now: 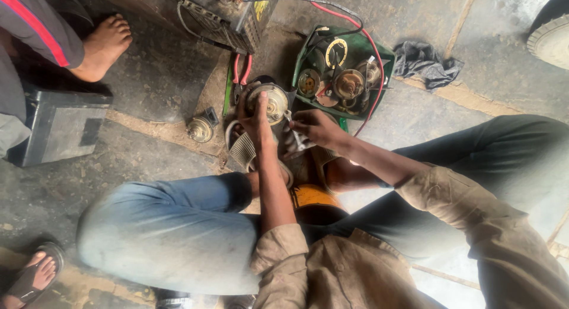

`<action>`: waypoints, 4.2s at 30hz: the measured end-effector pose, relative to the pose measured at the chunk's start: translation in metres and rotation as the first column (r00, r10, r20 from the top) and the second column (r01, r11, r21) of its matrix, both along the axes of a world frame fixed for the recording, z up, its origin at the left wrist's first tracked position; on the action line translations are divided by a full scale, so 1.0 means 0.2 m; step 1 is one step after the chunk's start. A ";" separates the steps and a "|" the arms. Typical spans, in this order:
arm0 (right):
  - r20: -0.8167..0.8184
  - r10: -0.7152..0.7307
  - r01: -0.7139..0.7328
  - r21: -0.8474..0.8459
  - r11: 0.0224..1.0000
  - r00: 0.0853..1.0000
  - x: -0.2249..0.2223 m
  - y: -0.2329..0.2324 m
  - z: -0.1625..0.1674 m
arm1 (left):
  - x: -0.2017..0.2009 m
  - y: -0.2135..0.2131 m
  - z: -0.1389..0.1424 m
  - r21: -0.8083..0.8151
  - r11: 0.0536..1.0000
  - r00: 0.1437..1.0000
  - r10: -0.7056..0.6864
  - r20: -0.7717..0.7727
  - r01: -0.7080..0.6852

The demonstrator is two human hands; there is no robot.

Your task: The person sits on the floor and uses a wrench to loosen and remove a bolt from a cylindrical mechanical component. They then separate the component into two parts and place the pieces into a green tray.

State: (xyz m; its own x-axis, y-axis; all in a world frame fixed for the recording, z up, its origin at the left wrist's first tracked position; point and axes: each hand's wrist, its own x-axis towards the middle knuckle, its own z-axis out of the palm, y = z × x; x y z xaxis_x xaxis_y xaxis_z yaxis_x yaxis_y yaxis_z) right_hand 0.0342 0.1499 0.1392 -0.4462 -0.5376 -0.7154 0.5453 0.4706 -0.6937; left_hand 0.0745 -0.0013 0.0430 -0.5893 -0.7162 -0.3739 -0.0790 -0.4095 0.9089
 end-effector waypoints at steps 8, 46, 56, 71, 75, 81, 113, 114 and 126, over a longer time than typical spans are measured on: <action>-0.952 0.266 0.089 0.281 0.956 0.153 -0.22 0.10 0.07 | 0.01 -0.01 0.01 -0.063 0.990 0.984 -0.115 0.136 0.124; -0.686 0.487 0.181 0.470 0.864 -0.541 -0.31 0.12 0.10 | 0.01 0.01 0.05 -0.112 0.946 0.953 -0.300 0.050 0.303; -0.486 0.373 -0.392 0.065 0.917 0.790 -0.16 0.10 -0.05 | -0.01 0.03 -0.04 0.066 0.995 0.996 -0.078 0.052 0.075; -0.665 0.625 -0.356 0.515 0.780 0.408 -0.28 0.13 0.03 | -0.01 0.02 -0.12 0.018 0.996 0.995 -0.091 -0.028 0.092; -0.508 0.363 -0.386 0.065 0.920 0.781 -0.17 0.10 -0.06 | -0.01 0.03 -0.11 0.084 0.996 0.998 -0.036 0.042 0.032; -0.461 0.403 -0.357 0.188 0.915 0.791 -0.15 0.05 0.00 | -0.02 0.03 -0.07 0.109 0.992 0.998 -0.067 0.002 0.067; 0.161 -0.180 0.185 -0.011 0.983 0.970 0.00 0.00 -0.03 | -0.02 0.05 0.08 0.021 0.999 0.988 -0.051 0.146 0.048; 0.177 -0.207 0.214 -0.018 0.977 0.962 0.01 -0.01 -0.04 | -0.02 0.05 0.07 0.030 0.999 0.992 -0.040 0.123 0.037; -0.752 0.421 -0.201 0.372 0.906 0.507 -0.17 0.09 -0.07 | 0.00 0.02 0.01 -0.017 0.996 0.970 -0.086 0.228 0.092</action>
